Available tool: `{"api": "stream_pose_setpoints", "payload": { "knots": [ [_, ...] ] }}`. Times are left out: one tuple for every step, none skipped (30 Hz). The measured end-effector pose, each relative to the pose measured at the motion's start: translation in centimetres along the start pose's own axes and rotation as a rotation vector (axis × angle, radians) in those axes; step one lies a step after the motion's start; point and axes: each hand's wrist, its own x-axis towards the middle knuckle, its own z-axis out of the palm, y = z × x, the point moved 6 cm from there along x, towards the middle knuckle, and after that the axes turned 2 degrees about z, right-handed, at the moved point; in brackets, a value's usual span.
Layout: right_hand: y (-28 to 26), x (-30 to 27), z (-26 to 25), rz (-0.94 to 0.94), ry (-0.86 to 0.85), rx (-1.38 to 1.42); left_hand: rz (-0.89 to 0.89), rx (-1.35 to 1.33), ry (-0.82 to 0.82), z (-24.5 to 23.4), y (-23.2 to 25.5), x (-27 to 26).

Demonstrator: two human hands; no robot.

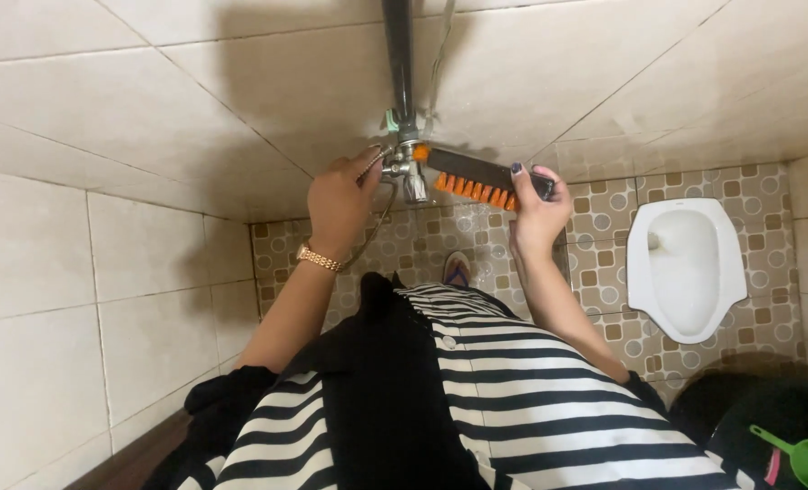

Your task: Scrubbing bathroom wall tiles and the floor area around a squat toilet using a brush and rinsing with water.

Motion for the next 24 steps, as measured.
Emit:
{"api": "stream_pose_setpoints", "payload": {
  "knots": [
    [1.2,0.3,0.1,0.052,0.010,0.002,0.006,-0.032,0.004,0.0,0.0,0.1],
    [2.3,0.7,0.3,0.104,0.019,0.003,0.011,-0.064,0.008,0.1,0.0,0.1],
    [2.8,0.6,0.5,0.104,0.018,0.005,0.011,-0.062,0.009,0.0,-0.1,0.2],
    [3.2,0.5,0.8,0.094,0.015,-0.079,0.012,-0.063,0.006,0.0,-0.2,0.4],
    [3.8,0.1,0.7,0.088,0.014,-0.168,0.008,-0.065,-0.005,0.1,-0.3,0.1],
    [3.0,-1.0,0.4,0.094,0.016,-0.172,0.005,-0.063,-0.011,0.0,-0.3,-0.3],
    [2.5,-1.7,0.6,0.188,0.033,-0.073,0.011,-0.057,-0.029,-0.1,-0.3,-0.1],
    [2.0,-2.5,0.9,0.281,0.048,0.026,0.018,-0.051,-0.046,-0.3,-0.3,0.1],
    [3.0,-1.5,0.1,0.284,0.047,0.023,0.014,-0.050,-0.048,-0.6,0.0,-0.2],
    [3.8,-0.5,-0.7,0.260,0.052,0.115,-0.014,-0.058,-0.051,-0.8,0.0,-0.4],
    [4.5,0.9,-1.4,0.230,0.058,0.210,-0.037,-0.069,-0.051,-1.0,0.2,-0.3],
    [4.5,1.2,-1.8,0.228,0.059,0.210,-0.036,-0.071,-0.051,-1.2,0.0,-0.3],
    [4.4,1.6,-2.4,0.200,0.043,0.183,-0.007,-0.062,-0.037,-1.4,0.0,-0.4],
    [4.2,1.9,-2.9,0.172,0.027,0.157,0.022,-0.052,-0.024,-1.6,0.0,-0.5],
    [3.0,0.7,-1.8,0.170,0.029,0.154,0.022,-0.056,-0.026,-1.1,-0.6,-0.6],
    [1.2,-0.5,-0.8,0.076,0.038,0.110,0.055,-0.027,-0.021,-0.7,-1.0,-0.7],
    [-0.6,-1.7,0.3,-0.021,0.047,0.069,0.090,0.001,-0.013,-0.3,-1.4,-0.6],
    [-1.8,-2.5,0.0,-0.026,0.049,0.068,0.093,-0.004,-0.012,-0.1,-1.5,-0.9],
    [-4.2,-3.4,0.3,-0.223,0.020,-0.096,0.056,-0.042,-0.027,0.0,-1.8,-0.9],
    [-6.4,-4.6,0.8,-0.419,-0.008,-0.260,0.019,-0.080,-0.042,0.1,-2.2,-1.0],
    [-8.0,-5.7,0.9,-0.423,-0.008,-0.260,0.021,-0.083,-0.040,0.1,-2.2,-1.0],
    [-10.0,-7.1,1.4,-0.540,-0.062,-0.291,-0.001,-0.066,-0.048,0.2,-2.4,-1.1],
    [-12.0,-8.6,1.8,-0.657,-0.114,-0.324,-0.020,-0.051,-0.057,0.4,-2.5,-1.1],
    [-12.8,-9.7,2.4,-0.662,-0.111,-0.325,-0.017,-0.055,-0.057,0.2,-2.8,-1.1]
  ]
}}
